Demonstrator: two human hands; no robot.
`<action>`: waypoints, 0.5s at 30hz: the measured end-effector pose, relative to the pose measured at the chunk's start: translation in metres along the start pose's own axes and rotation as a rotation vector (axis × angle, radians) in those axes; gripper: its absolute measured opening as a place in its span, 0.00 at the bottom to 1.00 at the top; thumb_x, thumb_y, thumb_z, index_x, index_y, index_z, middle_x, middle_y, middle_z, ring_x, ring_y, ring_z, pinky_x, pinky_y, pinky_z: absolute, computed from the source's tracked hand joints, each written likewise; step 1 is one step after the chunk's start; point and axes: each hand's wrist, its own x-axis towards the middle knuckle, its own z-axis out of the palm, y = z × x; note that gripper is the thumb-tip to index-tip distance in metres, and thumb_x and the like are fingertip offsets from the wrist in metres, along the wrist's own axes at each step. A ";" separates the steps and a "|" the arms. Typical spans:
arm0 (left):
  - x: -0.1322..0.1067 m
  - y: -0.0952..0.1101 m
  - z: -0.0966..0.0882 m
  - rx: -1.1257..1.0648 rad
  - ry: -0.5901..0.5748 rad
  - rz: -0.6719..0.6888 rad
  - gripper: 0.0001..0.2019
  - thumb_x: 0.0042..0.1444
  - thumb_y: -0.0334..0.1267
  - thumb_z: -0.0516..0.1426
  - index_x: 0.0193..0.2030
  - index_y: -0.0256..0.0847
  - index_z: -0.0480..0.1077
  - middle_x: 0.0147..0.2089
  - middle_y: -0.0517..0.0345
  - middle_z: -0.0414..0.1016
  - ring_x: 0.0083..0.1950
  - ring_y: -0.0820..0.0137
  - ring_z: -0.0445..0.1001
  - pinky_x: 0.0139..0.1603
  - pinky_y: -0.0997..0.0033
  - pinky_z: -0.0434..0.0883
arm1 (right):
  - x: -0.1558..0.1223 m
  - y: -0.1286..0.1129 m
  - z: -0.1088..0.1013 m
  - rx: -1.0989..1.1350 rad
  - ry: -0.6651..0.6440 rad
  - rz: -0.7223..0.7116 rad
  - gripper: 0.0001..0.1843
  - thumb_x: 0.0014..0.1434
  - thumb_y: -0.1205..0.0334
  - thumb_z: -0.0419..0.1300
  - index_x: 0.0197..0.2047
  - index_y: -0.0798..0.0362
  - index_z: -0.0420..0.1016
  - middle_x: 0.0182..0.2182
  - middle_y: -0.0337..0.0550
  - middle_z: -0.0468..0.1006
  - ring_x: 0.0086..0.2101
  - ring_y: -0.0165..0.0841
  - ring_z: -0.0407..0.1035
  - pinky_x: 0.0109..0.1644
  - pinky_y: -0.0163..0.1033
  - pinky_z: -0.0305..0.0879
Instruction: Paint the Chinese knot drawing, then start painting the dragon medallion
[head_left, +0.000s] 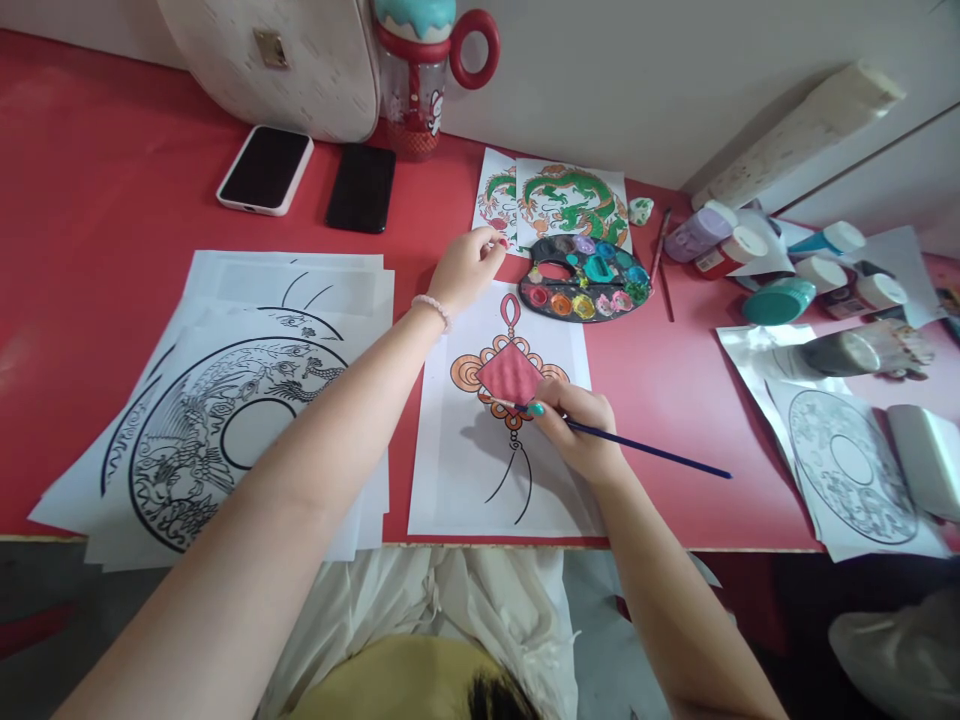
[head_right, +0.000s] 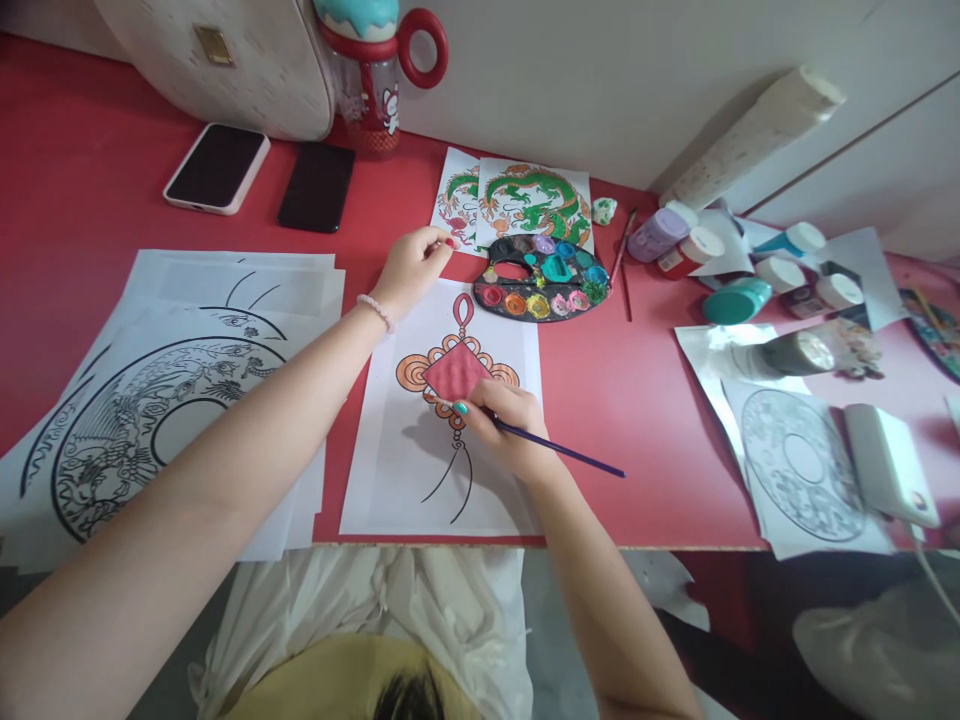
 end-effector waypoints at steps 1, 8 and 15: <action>0.000 0.000 0.000 0.004 0.001 -0.005 0.09 0.61 0.36 0.50 0.36 0.39 0.70 0.28 0.56 0.70 0.36 0.67 0.71 0.38 0.67 0.66 | 0.000 0.000 0.000 -0.006 0.005 -0.001 0.12 0.57 0.64 0.53 0.23 0.52 0.59 0.18 0.35 0.61 0.21 0.25 0.55 0.25 0.34 0.54; 0.000 0.000 0.000 0.011 0.008 0.006 0.09 0.61 0.38 0.50 0.35 0.40 0.69 0.28 0.57 0.69 0.34 0.68 0.71 0.35 0.68 0.65 | -0.001 0.002 0.001 -0.038 0.034 0.033 0.13 0.56 0.64 0.54 0.22 0.52 0.58 0.18 0.35 0.61 0.21 0.25 0.54 0.25 0.33 0.54; 0.001 -0.002 0.001 0.011 0.016 0.006 0.09 0.61 0.39 0.50 0.36 0.40 0.69 0.27 0.57 0.69 0.35 0.67 0.71 0.35 0.68 0.66 | 0.002 -0.003 0.000 -0.055 0.076 0.055 0.13 0.56 0.64 0.55 0.21 0.52 0.59 0.17 0.34 0.61 0.20 0.24 0.53 0.25 0.32 0.53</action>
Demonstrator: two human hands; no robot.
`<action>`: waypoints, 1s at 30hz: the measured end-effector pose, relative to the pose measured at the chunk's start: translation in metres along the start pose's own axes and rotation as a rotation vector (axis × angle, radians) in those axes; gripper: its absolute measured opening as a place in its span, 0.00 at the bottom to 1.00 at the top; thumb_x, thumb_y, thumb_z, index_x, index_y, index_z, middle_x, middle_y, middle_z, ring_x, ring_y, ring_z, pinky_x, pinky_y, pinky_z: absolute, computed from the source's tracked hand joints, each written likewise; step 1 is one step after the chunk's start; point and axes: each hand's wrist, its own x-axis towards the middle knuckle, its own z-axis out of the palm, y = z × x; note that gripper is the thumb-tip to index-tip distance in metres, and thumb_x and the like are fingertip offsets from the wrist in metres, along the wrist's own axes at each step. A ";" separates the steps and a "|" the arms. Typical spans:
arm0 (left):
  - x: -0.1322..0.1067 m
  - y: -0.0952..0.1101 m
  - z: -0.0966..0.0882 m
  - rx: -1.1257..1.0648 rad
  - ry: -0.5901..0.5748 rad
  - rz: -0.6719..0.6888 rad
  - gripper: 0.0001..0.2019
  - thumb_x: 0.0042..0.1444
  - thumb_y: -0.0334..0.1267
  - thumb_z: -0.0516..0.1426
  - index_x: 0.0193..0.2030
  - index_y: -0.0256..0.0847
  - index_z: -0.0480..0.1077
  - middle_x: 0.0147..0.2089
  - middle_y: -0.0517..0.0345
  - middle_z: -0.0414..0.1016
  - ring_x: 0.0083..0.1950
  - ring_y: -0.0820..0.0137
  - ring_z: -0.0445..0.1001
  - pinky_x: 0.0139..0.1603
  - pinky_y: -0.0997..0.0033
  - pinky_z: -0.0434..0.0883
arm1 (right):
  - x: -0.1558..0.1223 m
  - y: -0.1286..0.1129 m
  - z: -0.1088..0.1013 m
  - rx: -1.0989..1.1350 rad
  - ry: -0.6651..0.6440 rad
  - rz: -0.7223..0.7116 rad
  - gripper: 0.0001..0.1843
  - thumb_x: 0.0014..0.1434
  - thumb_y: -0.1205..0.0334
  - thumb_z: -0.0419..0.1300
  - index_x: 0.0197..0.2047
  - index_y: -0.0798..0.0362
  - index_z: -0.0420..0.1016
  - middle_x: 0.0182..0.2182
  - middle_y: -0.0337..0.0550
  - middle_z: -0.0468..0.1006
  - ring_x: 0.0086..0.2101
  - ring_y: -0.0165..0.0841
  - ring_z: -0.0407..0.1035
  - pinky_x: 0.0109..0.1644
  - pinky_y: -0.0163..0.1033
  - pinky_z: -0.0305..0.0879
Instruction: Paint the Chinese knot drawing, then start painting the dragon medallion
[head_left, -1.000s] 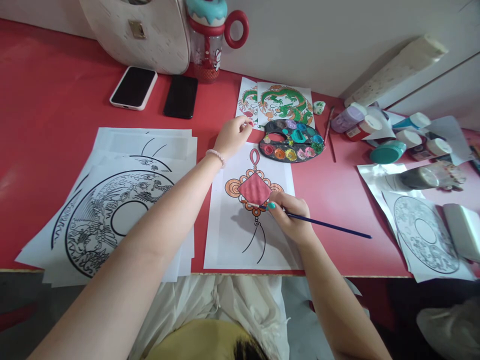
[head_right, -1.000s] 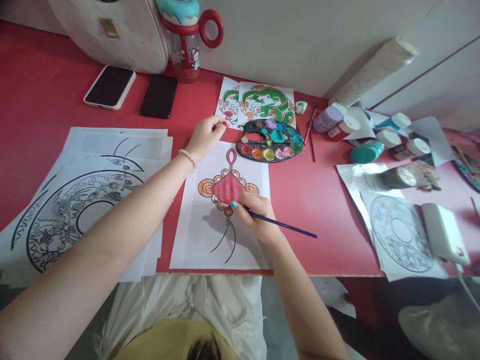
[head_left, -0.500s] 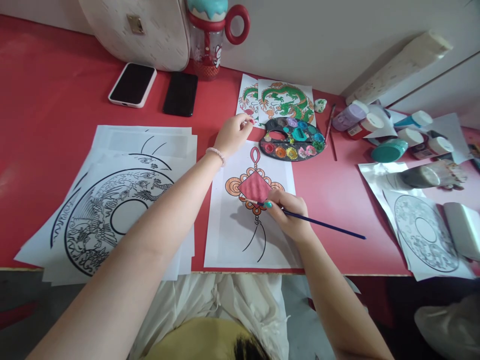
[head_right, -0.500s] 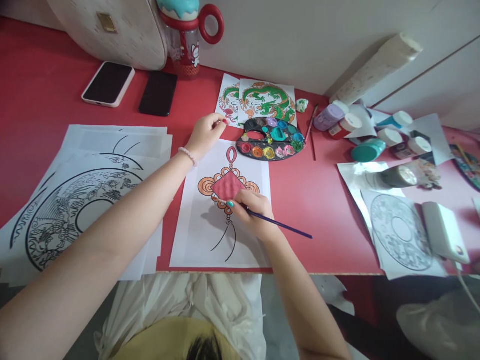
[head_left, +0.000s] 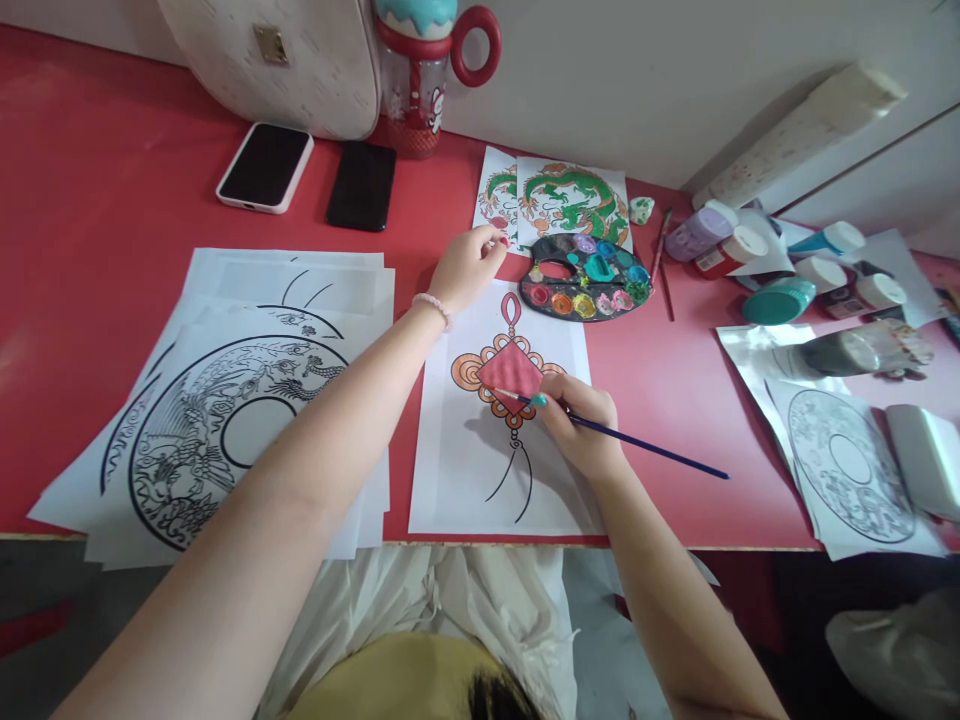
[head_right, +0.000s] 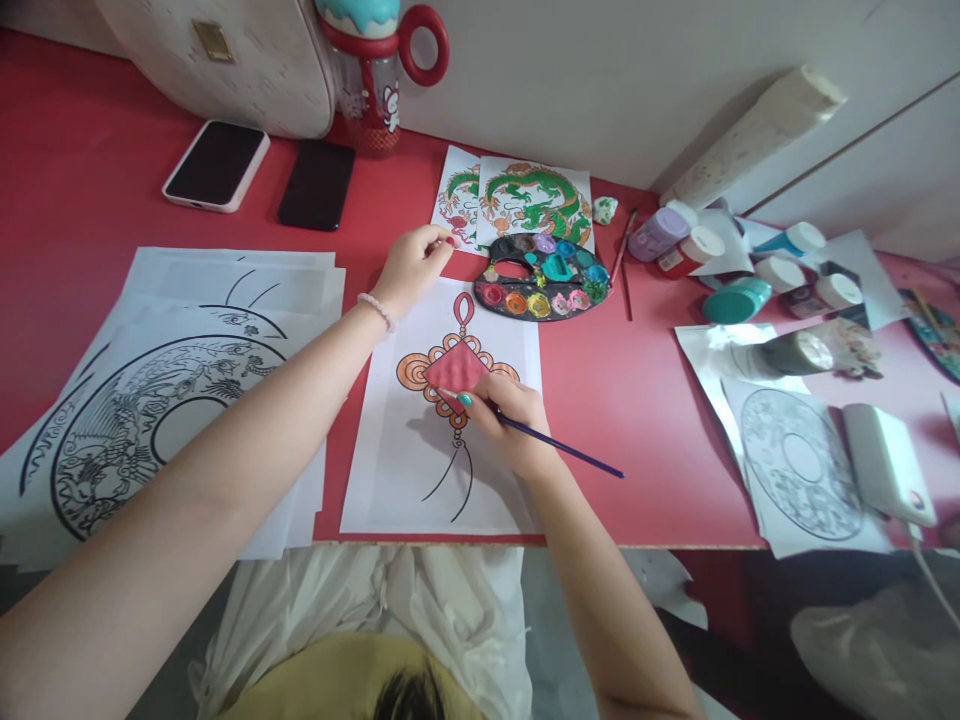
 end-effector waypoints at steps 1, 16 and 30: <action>0.000 0.000 0.000 -0.001 -0.001 -0.001 0.09 0.61 0.39 0.50 0.36 0.40 0.69 0.28 0.57 0.69 0.36 0.67 0.71 0.36 0.67 0.66 | 0.000 -0.001 0.000 0.004 0.003 -0.005 0.13 0.56 0.65 0.55 0.21 0.52 0.59 0.17 0.34 0.61 0.20 0.24 0.54 0.25 0.32 0.53; 0.000 0.001 -0.001 -0.018 -0.002 0.000 0.08 0.61 0.37 0.50 0.35 0.40 0.69 0.27 0.57 0.69 0.36 0.67 0.70 0.37 0.67 0.66 | -0.005 0.004 0.000 0.075 -0.068 -0.020 0.15 0.59 0.58 0.53 0.22 0.52 0.59 0.18 0.36 0.62 0.21 0.26 0.56 0.26 0.35 0.54; 0.000 0.000 0.000 -0.014 -0.011 -0.008 0.08 0.61 0.37 0.50 0.35 0.40 0.69 0.28 0.56 0.69 0.38 0.66 0.71 0.38 0.66 0.66 | -0.008 0.002 -0.003 0.038 0.006 0.028 0.19 0.61 0.57 0.52 0.20 0.53 0.57 0.15 0.35 0.59 0.18 0.24 0.52 0.22 0.33 0.48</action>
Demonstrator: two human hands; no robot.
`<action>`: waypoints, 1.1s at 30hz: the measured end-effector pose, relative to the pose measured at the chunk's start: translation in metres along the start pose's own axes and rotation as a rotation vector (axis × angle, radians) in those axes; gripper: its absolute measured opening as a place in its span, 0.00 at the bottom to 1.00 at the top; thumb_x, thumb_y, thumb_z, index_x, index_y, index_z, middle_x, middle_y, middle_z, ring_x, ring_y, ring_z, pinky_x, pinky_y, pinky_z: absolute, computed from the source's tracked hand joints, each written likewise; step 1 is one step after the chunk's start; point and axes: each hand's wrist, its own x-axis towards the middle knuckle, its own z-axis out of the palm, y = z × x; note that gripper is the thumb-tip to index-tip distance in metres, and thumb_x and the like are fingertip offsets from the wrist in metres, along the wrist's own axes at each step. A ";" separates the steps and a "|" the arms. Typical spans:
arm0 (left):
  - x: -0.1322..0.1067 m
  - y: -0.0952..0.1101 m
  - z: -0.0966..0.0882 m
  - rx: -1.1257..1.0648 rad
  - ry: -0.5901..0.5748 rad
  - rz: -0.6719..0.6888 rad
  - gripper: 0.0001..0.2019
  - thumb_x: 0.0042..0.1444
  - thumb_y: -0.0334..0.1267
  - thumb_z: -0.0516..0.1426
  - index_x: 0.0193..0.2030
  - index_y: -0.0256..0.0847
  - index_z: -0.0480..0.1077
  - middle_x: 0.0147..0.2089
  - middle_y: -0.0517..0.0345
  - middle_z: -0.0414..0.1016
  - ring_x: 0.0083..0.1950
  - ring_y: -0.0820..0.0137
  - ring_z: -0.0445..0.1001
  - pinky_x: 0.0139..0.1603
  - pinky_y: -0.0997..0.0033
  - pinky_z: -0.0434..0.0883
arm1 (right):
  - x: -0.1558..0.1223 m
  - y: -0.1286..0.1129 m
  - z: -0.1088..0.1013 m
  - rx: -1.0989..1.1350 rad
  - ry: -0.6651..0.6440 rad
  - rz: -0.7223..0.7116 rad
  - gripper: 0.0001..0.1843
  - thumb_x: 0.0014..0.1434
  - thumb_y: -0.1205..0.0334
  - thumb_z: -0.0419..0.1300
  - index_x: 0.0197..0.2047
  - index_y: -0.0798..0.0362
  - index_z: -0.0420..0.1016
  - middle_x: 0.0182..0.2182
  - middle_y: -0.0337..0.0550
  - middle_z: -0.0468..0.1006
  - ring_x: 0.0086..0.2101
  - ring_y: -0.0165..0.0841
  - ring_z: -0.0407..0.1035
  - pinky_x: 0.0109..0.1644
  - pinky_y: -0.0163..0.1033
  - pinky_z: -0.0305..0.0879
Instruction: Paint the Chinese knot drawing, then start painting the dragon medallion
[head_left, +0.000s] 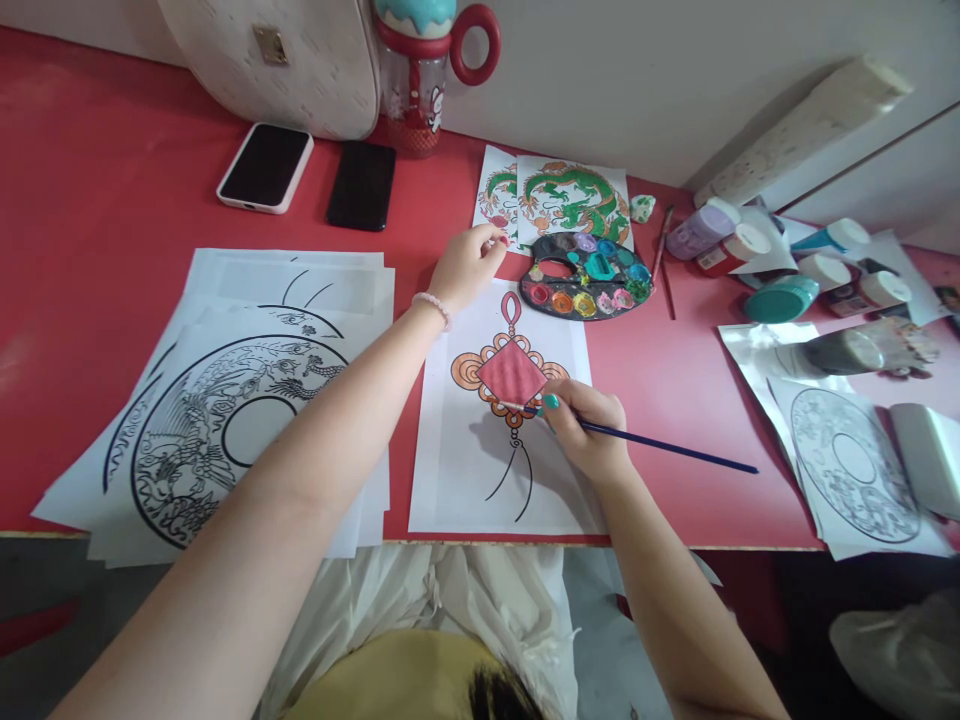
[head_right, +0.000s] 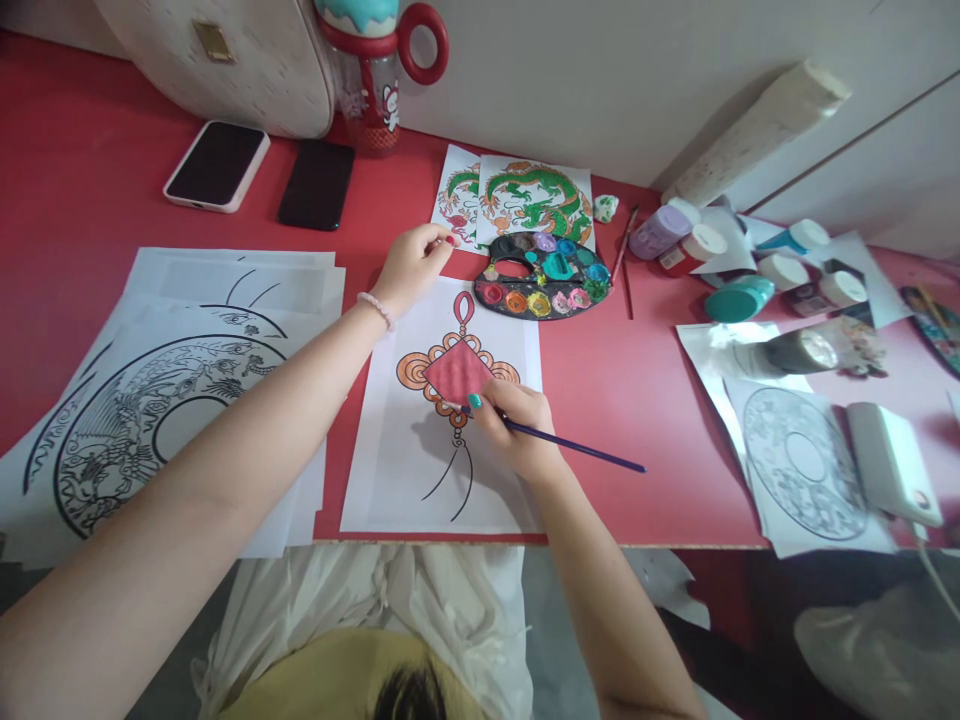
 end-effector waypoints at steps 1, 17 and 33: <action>0.000 0.000 0.000 0.004 0.000 -0.001 0.08 0.61 0.37 0.50 0.36 0.40 0.69 0.28 0.56 0.69 0.38 0.66 0.71 0.38 0.66 0.66 | -0.001 0.001 0.000 0.007 0.013 0.009 0.19 0.61 0.56 0.52 0.20 0.52 0.57 0.15 0.34 0.59 0.18 0.24 0.51 0.22 0.33 0.48; -0.001 -0.001 0.000 -0.006 0.007 0.014 0.09 0.61 0.38 0.50 0.35 0.39 0.69 0.27 0.57 0.68 0.36 0.68 0.71 0.36 0.68 0.65 | 0.005 0.001 0.004 0.007 -0.014 -0.038 0.16 0.60 0.59 0.52 0.22 0.52 0.58 0.17 0.35 0.60 0.21 0.25 0.53 0.25 0.34 0.52; -0.001 0.006 -0.003 -0.017 0.017 -0.015 0.07 0.59 0.34 0.51 0.34 0.37 0.69 0.25 0.59 0.67 0.30 0.72 0.67 0.32 0.72 0.62 | 0.004 0.001 0.001 0.069 -0.012 -0.055 0.17 0.60 0.60 0.52 0.21 0.53 0.59 0.17 0.35 0.61 0.20 0.24 0.54 0.24 0.33 0.51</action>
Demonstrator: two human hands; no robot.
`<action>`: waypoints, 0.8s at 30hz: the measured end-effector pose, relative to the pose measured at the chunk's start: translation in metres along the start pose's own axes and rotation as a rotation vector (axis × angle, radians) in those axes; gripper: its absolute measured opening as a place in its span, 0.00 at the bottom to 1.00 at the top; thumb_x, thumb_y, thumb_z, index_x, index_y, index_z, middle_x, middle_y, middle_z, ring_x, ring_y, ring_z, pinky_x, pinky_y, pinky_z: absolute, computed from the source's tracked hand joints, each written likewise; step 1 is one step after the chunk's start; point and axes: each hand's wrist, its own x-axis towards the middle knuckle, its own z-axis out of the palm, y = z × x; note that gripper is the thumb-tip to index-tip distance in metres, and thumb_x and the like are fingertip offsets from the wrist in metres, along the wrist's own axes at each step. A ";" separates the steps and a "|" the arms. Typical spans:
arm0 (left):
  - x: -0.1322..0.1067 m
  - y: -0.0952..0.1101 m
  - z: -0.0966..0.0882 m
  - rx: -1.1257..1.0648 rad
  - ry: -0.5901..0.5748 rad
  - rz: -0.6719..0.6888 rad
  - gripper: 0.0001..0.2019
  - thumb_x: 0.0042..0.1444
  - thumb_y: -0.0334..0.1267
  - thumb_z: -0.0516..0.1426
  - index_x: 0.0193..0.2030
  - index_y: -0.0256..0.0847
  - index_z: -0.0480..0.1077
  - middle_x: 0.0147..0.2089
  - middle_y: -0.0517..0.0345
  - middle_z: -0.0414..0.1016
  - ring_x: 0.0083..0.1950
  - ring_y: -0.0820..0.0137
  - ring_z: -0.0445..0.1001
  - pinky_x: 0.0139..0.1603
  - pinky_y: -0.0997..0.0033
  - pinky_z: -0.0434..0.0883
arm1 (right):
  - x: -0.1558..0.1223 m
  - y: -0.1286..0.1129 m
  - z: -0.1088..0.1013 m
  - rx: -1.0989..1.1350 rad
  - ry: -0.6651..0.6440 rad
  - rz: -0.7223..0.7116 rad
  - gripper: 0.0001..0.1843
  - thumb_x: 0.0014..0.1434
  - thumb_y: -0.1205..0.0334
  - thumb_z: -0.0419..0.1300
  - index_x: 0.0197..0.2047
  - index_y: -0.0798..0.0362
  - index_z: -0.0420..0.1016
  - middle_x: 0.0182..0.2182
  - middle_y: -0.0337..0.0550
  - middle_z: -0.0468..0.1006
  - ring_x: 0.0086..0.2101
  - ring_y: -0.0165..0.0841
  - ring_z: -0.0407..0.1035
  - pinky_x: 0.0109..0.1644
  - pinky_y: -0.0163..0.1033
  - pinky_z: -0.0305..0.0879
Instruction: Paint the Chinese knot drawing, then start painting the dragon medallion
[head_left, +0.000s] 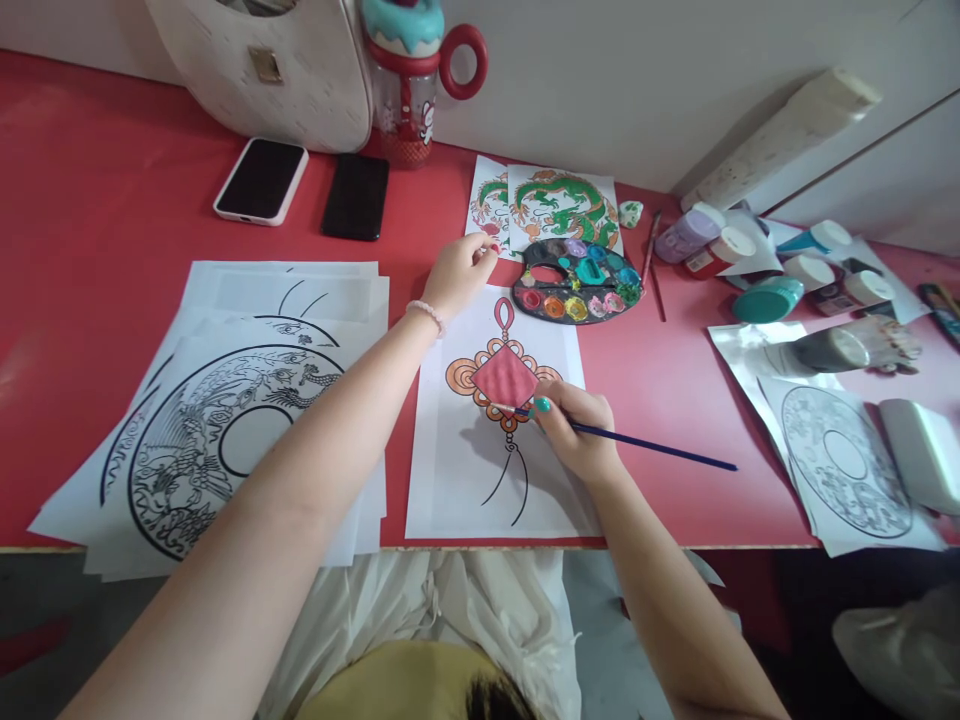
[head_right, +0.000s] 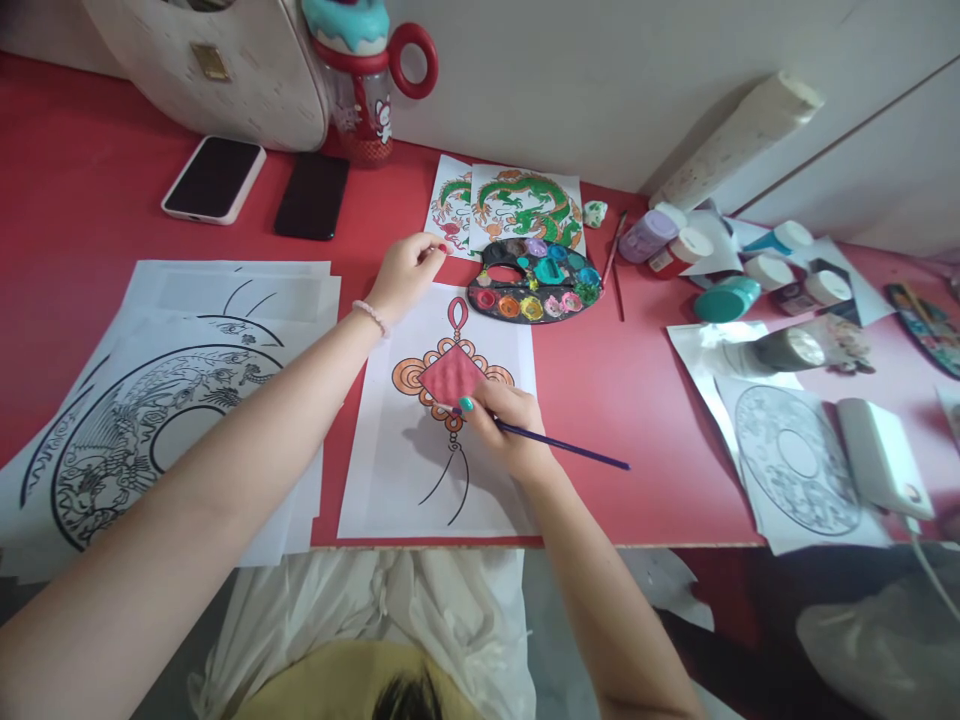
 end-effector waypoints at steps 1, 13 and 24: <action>0.000 0.000 0.000 -0.002 -0.003 -0.004 0.07 0.59 0.34 0.51 0.34 0.37 0.69 0.25 0.59 0.67 0.29 0.72 0.67 0.31 0.72 0.62 | -0.001 0.000 0.000 0.016 0.021 0.008 0.17 0.61 0.59 0.52 0.21 0.52 0.59 0.16 0.34 0.60 0.19 0.24 0.54 0.24 0.33 0.51; -0.002 0.003 -0.003 -0.006 -0.004 -0.033 0.07 0.56 0.33 0.51 0.34 0.38 0.71 0.25 0.60 0.68 0.26 0.74 0.64 0.28 0.73 0.60 | 0.010 0.004 -0.006 0.338 0.788 0.342 0.19 0.58 0.51 0.54 0.20 0.52 0.59 0.16 0.32 0.60 0.16 0.22 0.52 0.19 0.32 0.47; -0.007 0.011 -0.007 0.023 -0.036 -0.075 0.08 0.56 0.36 0.51 0.35 0.39 0.71 0.25 0.60 0.67 0.26 0.72 0.64 0.27 0.73 0.60 | 0.013 0.009 -0.017 0.256 0.805 0.506 0.21 0.57 0.52 0.54 0.18 0.52 0.55 0.15 0.31 0.53 0.18 0.23 0.48 0.21 0.33 0.46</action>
